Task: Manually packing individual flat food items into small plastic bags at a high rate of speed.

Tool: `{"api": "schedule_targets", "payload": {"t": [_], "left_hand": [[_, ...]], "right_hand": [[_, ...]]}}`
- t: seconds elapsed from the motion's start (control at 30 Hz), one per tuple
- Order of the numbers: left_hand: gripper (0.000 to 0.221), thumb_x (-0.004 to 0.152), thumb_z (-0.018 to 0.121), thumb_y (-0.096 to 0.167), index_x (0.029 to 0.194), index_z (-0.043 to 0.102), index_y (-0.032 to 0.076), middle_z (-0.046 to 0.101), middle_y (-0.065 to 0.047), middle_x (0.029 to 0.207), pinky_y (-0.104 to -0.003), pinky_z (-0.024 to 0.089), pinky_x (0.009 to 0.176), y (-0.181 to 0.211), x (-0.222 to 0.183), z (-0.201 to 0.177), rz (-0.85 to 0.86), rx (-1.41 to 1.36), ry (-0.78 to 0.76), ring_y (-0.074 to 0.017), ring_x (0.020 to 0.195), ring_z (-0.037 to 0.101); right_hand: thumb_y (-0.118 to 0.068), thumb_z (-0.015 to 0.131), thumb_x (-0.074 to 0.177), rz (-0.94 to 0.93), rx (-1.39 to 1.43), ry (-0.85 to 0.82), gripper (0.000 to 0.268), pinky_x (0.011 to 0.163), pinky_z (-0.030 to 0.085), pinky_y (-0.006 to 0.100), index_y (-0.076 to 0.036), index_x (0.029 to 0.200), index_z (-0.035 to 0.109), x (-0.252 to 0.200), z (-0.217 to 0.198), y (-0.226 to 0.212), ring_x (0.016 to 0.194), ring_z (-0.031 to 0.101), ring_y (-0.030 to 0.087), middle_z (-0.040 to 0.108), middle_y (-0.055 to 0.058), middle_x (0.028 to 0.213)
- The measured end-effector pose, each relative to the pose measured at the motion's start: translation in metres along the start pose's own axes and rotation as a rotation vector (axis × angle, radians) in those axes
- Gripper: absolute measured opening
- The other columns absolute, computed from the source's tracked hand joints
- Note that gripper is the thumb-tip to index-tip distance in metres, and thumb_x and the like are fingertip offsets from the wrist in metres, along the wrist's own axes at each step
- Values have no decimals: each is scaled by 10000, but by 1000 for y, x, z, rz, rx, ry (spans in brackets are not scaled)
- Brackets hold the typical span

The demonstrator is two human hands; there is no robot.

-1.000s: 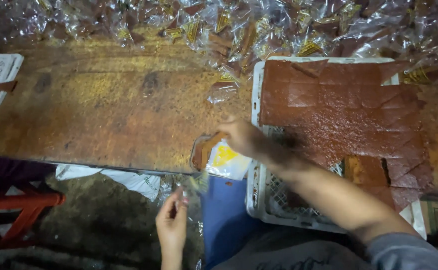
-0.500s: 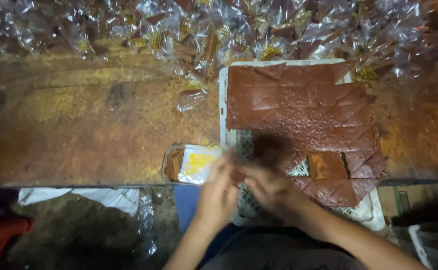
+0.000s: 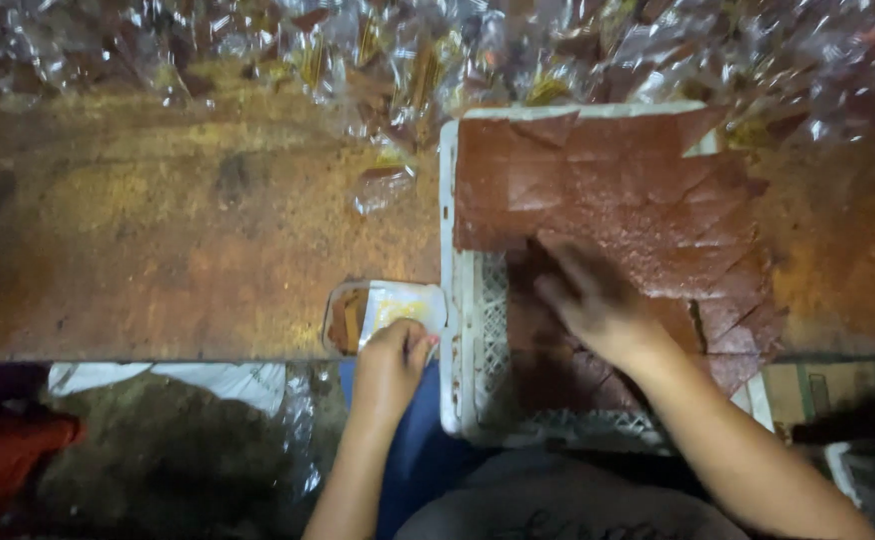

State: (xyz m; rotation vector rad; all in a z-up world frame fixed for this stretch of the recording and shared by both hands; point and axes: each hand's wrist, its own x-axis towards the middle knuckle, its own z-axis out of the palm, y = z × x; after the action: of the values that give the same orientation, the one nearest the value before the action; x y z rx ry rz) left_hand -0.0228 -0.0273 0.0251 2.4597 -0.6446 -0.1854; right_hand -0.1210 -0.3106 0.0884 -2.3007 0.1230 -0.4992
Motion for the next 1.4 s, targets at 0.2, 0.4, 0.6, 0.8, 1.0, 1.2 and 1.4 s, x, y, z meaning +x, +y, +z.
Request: {"api": "schedule_targets", "payload": {"t": [0.2, 0.4, 0.6, 0.8, 1.0, 1.2, 1.4], "left_hand": [[307, 962, 575, 53, 1227, 690, 155, 774, -209, 937, -492, 595, 805, 0, 8, -6, -106, -188, 71, -417, 899, 735], [78, 961, 694, 173, 1009, 633, 184, 773, -71, 904, -387, 605, 779, -4, 9, 13, -86, -242, 252, -295, 900, 754], [448, 890, 656, -62, 1253, 429, 68, 492, -339, 1374, -518, 555, 1002, -7, 2, 12, -5, -209, -14, -532, 1224, 561], [158, 868, 807, 173, 819, 657, 171, 674, -31, 717, -355, 586, 714, -30, 6, 33, 149, -215, 293, -254, 745, 721], [434, 827, 455, -114, 1133, 738, 5, 748, -151, 1180, -389, 516, 1067, -36, 11, 37, 294, -321, 259, -311, 1122, 700], [496, 826, 487, -60, 1269, 689, 33, 624, -130, 1296, -365, 514, 1036, -30, 13, 32, 206, -250, 130, -286, 1188, 649], [697, 772, 571, -16, 1457, 544, 111, 530, -22, 1529, -275, 489, 605, 46, 12, -19, 65, -364, -193, -138, 516, 527]], "right_hand": [[-379, 635, 935, -89, -430, -373, 721, 1171, 250, 595, -15, 1506, 387, -53, 54, 40, 1488, 305, 387, 322, 222, 1622], [-261, 856, 625, -26, -238, -416, 458, 901, 495, 435, -176, 1039, 679, -52, 34, 29, 1038, 615, 321, 680, 52, 1011], [-278, 889, 707, 495, 44, -436, 871, 780, 592, 456, -303, 1468, 467, -45, 27, 24, 898, 751, 382, 713, 150, 856], [-11, 838, 763, 566, 582, -170, 414, 519, 593, 296, -96, 1144, 699, -52, 44, 76, 566, 705, 197, 681, 96, 777], [-368, 761, 833, 526, 75, -292, 348, 684, 632, 312, -321, 1159, 648, -19, -11, -3, 978, 767, 140, 752, -52, 1068], [-280, 723, 873, 548, 68, -372, 271, 801, 576, 273, -255, 1130, 640, -9, -14, -54, 953, 684, 124, 702, -66, 1113], [-44, 567, 918, -8, 340, -237, 376, 1017, 480, 328, -113, 1285, 611, -18, 52, -47, 1180, 671, 220, 689, 78, 1288]]}}
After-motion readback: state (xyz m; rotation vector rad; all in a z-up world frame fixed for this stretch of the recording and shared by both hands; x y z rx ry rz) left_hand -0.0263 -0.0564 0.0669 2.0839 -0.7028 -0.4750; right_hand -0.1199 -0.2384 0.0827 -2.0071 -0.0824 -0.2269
